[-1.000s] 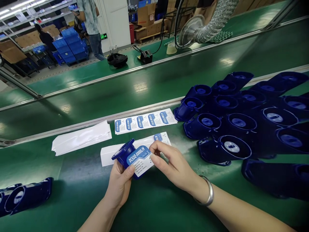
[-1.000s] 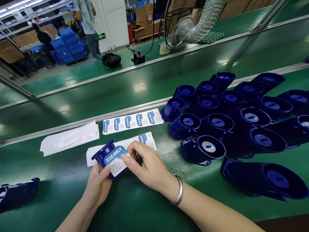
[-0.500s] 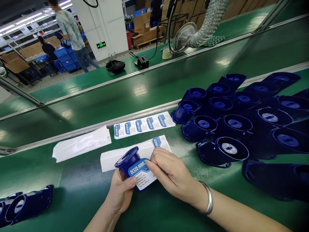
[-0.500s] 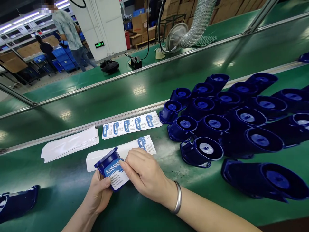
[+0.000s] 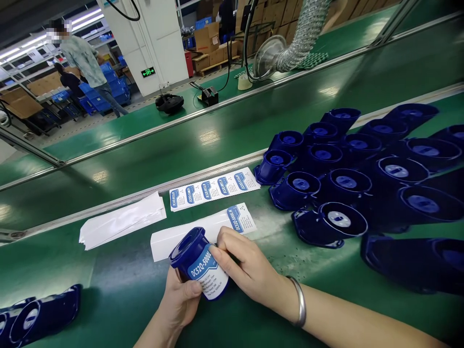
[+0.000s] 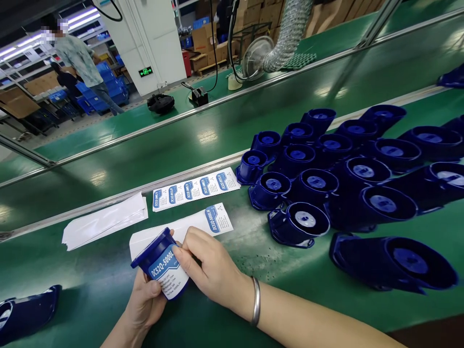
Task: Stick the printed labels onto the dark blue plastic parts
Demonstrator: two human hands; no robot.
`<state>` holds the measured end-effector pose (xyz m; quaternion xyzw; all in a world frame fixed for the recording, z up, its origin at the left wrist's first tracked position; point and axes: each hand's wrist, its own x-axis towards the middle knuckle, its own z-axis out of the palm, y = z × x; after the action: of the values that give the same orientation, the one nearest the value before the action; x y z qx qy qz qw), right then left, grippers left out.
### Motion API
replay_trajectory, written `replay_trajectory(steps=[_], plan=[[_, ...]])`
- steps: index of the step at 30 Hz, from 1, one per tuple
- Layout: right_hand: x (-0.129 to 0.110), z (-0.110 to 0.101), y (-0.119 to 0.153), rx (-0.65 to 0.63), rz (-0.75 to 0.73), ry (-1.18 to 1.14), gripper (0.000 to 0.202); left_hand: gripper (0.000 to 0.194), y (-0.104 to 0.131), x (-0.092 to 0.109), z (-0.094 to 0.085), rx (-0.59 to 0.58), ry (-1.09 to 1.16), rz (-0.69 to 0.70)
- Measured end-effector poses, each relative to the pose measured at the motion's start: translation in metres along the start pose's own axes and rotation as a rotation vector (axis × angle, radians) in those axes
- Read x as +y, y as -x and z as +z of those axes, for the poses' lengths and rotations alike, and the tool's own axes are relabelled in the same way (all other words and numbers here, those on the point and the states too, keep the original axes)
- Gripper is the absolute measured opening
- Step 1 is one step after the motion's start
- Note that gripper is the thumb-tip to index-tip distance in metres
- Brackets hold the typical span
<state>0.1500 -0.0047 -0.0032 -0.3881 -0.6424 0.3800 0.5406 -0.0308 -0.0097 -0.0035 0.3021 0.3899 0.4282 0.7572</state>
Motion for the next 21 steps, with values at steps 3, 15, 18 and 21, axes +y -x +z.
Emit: replay_trajectory(steps=[3,15,18,21], plan=[[0.009,0.006,0.003,0.060,0.186,-0.121,0.028,0.091,0.000,0.000,-0.004,0.003,-0.008,-0.012],[0.017,-0.009,-0.006,0.172,0.255,-0.268,0.038,0.050,-0.012,0.010,0.002,-0.154,0.276,-0.153],[0.015,-0.010,-0.007,0.042,0.209,-0.353,0.044,0.052,-0.015,0.007,0.003,-0.180,0.302,-0.232],[0.016,-0.010,-0.005,-0.096,0.245,-0.438,0.050,0.055,-0.016,0.002,0.002,-0.237,0.320,-0.335]])
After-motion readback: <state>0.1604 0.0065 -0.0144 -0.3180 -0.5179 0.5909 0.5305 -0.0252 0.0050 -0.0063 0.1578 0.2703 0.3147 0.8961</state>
